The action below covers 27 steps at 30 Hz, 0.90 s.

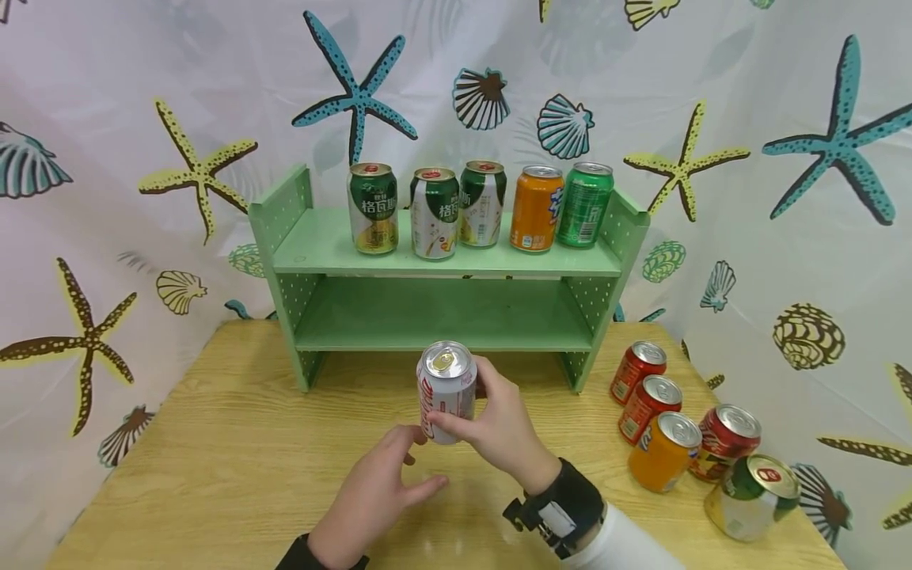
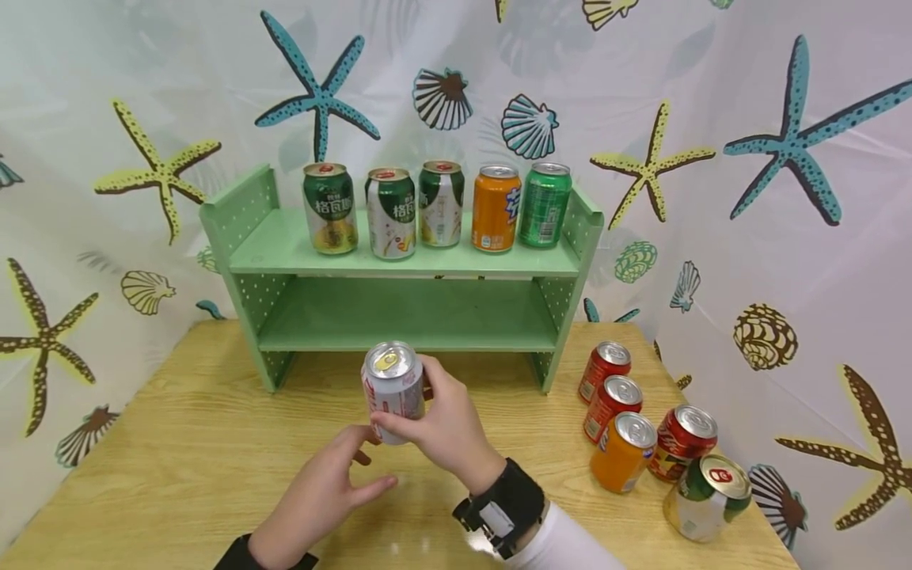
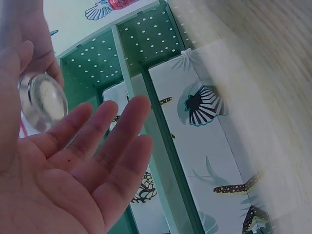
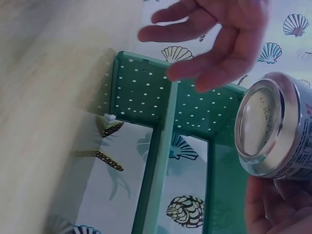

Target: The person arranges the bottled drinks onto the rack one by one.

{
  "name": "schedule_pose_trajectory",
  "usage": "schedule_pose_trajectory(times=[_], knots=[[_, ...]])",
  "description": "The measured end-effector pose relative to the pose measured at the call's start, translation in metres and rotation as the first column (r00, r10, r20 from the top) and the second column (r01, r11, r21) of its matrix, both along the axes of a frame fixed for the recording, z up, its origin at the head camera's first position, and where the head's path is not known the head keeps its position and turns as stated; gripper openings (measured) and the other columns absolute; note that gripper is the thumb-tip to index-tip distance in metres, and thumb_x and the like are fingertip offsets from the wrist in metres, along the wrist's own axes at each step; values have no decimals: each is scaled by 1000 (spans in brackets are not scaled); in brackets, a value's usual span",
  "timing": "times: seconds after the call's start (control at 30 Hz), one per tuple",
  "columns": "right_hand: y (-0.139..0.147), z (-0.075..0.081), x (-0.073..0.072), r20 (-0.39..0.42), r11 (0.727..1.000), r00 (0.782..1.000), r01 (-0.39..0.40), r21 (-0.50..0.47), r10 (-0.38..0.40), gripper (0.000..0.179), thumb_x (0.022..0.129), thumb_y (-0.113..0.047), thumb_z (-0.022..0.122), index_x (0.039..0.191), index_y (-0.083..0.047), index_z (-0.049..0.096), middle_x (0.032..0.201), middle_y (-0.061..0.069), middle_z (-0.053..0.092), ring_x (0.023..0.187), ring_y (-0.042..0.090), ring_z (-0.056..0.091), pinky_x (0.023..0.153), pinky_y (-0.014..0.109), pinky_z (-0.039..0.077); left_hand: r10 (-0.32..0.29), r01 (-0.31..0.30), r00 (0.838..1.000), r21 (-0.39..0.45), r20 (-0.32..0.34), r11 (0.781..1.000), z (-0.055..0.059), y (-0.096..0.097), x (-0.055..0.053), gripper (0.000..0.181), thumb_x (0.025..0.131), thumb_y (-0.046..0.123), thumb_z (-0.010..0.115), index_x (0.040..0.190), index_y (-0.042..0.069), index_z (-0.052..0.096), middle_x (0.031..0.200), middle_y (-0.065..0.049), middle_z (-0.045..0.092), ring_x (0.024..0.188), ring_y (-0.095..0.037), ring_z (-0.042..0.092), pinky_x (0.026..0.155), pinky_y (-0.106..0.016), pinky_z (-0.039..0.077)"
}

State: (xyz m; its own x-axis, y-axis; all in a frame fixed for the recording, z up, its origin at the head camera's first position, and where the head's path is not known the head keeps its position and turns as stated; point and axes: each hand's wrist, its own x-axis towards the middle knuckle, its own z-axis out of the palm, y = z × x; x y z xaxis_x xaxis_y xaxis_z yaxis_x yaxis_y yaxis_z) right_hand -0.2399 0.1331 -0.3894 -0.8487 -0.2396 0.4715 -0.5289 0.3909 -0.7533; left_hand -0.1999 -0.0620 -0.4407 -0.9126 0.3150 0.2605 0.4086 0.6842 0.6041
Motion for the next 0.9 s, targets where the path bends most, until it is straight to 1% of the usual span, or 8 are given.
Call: schedule_pose_trajectory(times=[0.27, 0.47, 0.63, 0.83, 0.9], knots=[[-12, 18, -12, -15, 999, 999, -45, 15, 45, 71, 82, -22, 89, 142, -8, 53, 126, 6, 70, 108, 20, 68, 87, 34, 58, -26, 26, 1000, -2, -9, 1000, -4, 0, -1, 40, 88, 35, 82, 116, 11, 66, 117, -2, 67, 91, -19, 68, 70, -28, 55], [-21, 27, -20, 8, 998, 999, -52, 47, 51, 71, 81, -24, 90, 141, -11, 54, 125, 3, 69, 105, 15, 66, 85, 32, 58, -41, 40, 999, -21, -27, 999, -7, 0, -2, 26, 92, 31, 78, 107, 12, 69, 106, 0, 70, 87, -18, 68, 70, -27, 54], [-29, 32, -27, -5, 995, 997, -72, 66, 72, 71, 82, -26, 90, 141, -11, 53, 126, 3, 68, 104, 15, 66, 86, 33, 58, -70, 70, 998, -31, -6, 997, -7, 1, 0, 20, 95, 30, 75, 104, 12, 70, 101, -1, 71, 86, -20, 68, 69, -27, 53], [-39, 42, -35, -27, 993, 995, -96, 62, 98, 70, 84, -25, 88, 142, -9, 52, 125, 5, 68, 103, 16, 66, 84, 34, 59, -80, 81, 996, -39, 33, 996, -8, 2, 0, 16, 96, 30, 73, 99, 14, 70, 98, 3, 70, 85, -15, 65, 70, -27, 52], [-42, 45, -38, -32, 993, 994, -107, 50, 109, 69, 84, -25, 87, 141, -9, 52, 125, 5, 68, 103, 17, 67, 84, 35, 59, -81, 82, 996, -43, 28, 996, -9, 1, 0, 15, 96, 30, 74, 97, 16, 70, 96, 4, 69, 84, -14, 64, 70, -27, 52]])
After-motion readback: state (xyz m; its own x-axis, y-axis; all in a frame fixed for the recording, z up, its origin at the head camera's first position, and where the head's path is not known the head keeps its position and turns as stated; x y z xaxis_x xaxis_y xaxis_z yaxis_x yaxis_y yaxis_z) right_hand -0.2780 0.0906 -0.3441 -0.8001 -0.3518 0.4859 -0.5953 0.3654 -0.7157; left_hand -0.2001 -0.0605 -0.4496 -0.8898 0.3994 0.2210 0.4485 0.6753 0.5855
